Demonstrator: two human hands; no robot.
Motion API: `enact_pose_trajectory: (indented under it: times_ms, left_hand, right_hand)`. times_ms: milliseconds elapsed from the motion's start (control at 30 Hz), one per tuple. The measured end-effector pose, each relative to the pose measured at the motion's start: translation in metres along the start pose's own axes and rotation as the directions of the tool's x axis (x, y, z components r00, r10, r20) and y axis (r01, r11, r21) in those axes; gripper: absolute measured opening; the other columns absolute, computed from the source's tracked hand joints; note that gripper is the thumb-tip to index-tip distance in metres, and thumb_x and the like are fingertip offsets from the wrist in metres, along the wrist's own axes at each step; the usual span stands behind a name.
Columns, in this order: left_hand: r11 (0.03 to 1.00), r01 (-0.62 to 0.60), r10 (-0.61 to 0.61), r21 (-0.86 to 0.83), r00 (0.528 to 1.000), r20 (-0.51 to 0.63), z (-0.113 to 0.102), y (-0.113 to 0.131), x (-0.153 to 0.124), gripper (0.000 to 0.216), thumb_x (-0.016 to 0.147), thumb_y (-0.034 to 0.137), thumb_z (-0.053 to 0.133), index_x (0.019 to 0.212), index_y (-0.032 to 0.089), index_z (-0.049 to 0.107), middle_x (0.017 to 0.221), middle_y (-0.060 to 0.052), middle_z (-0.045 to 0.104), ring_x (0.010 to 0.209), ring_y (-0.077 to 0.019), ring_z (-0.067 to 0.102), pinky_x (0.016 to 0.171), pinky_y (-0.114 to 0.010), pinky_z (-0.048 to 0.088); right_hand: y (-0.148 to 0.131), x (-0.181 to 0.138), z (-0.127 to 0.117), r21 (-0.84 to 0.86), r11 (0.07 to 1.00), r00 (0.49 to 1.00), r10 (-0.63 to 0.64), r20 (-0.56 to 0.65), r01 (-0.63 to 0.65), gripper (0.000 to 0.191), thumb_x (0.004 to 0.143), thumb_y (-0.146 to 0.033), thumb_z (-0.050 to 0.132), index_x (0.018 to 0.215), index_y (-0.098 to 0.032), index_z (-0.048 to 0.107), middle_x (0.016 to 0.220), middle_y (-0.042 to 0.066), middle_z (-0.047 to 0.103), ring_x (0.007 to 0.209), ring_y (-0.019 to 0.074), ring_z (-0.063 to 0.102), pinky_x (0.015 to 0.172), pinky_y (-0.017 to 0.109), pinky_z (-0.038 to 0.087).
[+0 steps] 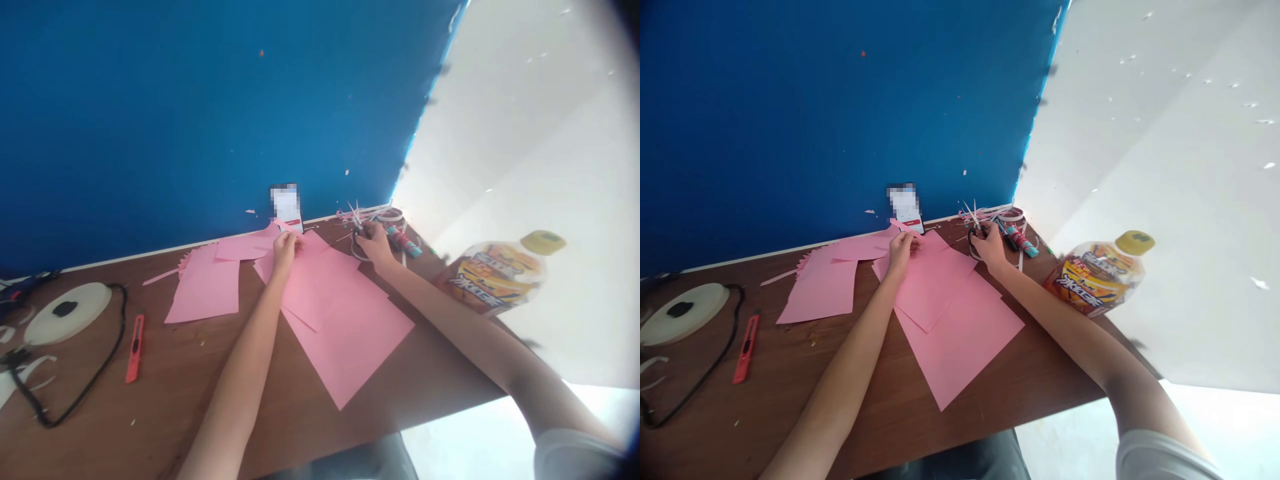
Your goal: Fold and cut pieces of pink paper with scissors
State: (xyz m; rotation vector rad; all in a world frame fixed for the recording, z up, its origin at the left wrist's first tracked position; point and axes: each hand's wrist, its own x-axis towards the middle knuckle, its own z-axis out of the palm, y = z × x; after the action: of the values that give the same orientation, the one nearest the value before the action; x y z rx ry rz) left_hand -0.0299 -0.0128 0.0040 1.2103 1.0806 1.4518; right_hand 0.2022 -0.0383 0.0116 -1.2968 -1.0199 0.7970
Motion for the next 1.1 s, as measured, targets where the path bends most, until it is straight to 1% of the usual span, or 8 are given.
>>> enact_pose_trajectory:
  times_ms: [233, 333, 467, 633, 800, 867, 1000, 1100]
  left_hand:
    - [1.0, -0.019, 0.019, 0.008, 0.999, -0.042, -0.003, -0.004, 0.003, 0.023, 0.08, 0.034, 0.058, 0.065, 0.016, 0.058, 0.063, -0.002, 0.061, 0.053, -0.009, 0.053, 0.049, -0.021, 0.037]
    - [0.999, -0.046, 0.044, -0.024, 0.995, -0.086, -0.002, 0.0, 0.001, 0.022, 0.08, 0.033, 0.058, 0.066, 0.017, 0.059, 0.061, -0.001, 0.06, 0.049, -0.008, 0.049, 0.048, -0.021, 0.037]
    - [0.994, -0.091, 0.083, -0.058, 0.988, -0.127, 0.003, 0.01, -0.001, 0.023, 0.081, 0.034, 0.059, 0.065, 0.017, 0.059, 0.061, -0.001, 0.059, 0.048, -0.007, 0.046, 0.048, -0.021, 0.037]
    - [0.994, -0.114, 0.114, -0.001, 0.993, 0.036, 0.01, 0.026, -0.003, 0.025, 0.077, 0.039, 0.067, 0.067, 0.017, 0.064, 0.061, -0.001, 0.058, 0.049, -0.007, 0.046, 0.048, -0.022, 0.037]
    - [0.991, -0.133, 0.131, -0.009, 0.967, 0.22, 0.016, 0.035, -0.007, 0.029, 0.078, 0.042, 0.068, 0.066, 0.017, 0.061, 0.056, 0.001, 0.054, 0.051, -0.0077, 0.048, 0.053, -0.023, 0.039]
    - [0.991, -0.129, 0.131, -0.024, 0.957, 0.259, 0.018, 0.038, -0.009, 0.03, 0.08, 0.042, 0.066, 0.065, 0.017, 0.058, 0.053, 0.002, 0.051, 0.051, -0.0077, 0.046, 0.055, -0.023, 0.039]
    - [0.997, -0.075, 0.081, -0.029, 0.938, 0.336, 0.024, 0.042, -0.013, 0.028, 0.08, 0.04, 0.066, 0.068, 0.017, 0.059, 0.058, 0.001, 0.054, 0.054, -0.0083, 0.048, 0.057, -0.023, 0.04]
    - [0.998, -0.058, 0.062, -0.021, 0.909, 0.412, 0.028, 0.042, -0.016, 0.024, 0.081, 0.04, 0.065, 0.074, 0.017, 0.063, 0.062, -0.001, 0.058, 0.055, -0.0092, 0.051, 0.057, -0.024, 0.041]
  right_hand:
    - [0.007, 0.006, -0.009, -0.261, 0.952, 0.986, -0.166, -0.007, 0.159, 0.047, 0.07, -0.033, 0.066, 0.112, -0.018, 0.05, 0.098, 0.009, 0.066, 0.09, 0.0224, 0.064, 0.08, 0.037, 0.051]
    - [0.006, 0.005, -0.014, -0.365, 0.918, 0.976, -0.199, -0.092, 0.153, 0.036, 0.072, -0.036, 0.065, 0.102, -0.018, 0.056, 0.094, 0.01, 0.069, 0.084, 0.0239, 0.065, 0.077, 0.039, 0.051]
    - [0.002, 0.004, -0.016, -0.525, 0.839, 0.983, -0.18, -0.025, 0.14, 0.029, 0.071, -0.031, 0.065, 0.097, -0.019, 0.062, 0.094, 0.01, 0.071, 0.084, 0.0266, 0.066, 0.078, 0.042, 0.049]
    - [-0.001, -0.002, -0.015, -0.703, 0.671, 0.968, -0.224, 0.11, 0.235, 0.036, 0.074, -0.028, 0.06, 0.109, -0.018, 0.064, 0.102, 0.012, 0.07, 0.093, 0.0298, 0.063, 0.08, 0.042, 0.047]
    - [0.0, -0.01, -0.013, -0.858, 0.29, 0.881, -0.35, 0.318, 0.425, 0.029, 0.079, -0.024, 0.054, 0.102, -0.01, 0.065, 0.105, 0.02, 0.065, 0.107, 0.0365, 0.05, 0.088, 0.049, 0.039]
    - [0.0, -0.011, -0.013, -0.873, 0.191, 0.865, -0.339, 0.37, 0.449, 0.027, 0.081, -0.021, 0.05, 0.099, -0.008, 0.065, 0.101, 0.022, 0.064, 0.105, 0.0371, 0.048, 0.087, 0.05, 0.037]
    - [0.0, -0.01, -0.017, -0.865, 0.166, 0.87, -0.241, 0.431, 0.474, 0.029, 0.078, -0.009, 0.045, 0.1, -0.006, 0.064, 0.093, 0.023, 0.063, 0.1, 0.0354, 0.05, 0.082, 0.046, 0.038]
    - [-0.005, -0.012, -0.016, -0.851, 0.208, 0.863, -0.279, 0.421, 0.482, 0.03, 0.08, -0.009, 0.043, 0.102, -0.005, 0.063, 0.099, 0.025, 0.063, 0.102, 0.0362, 0.05, 0.084, 0.047, 0.038]
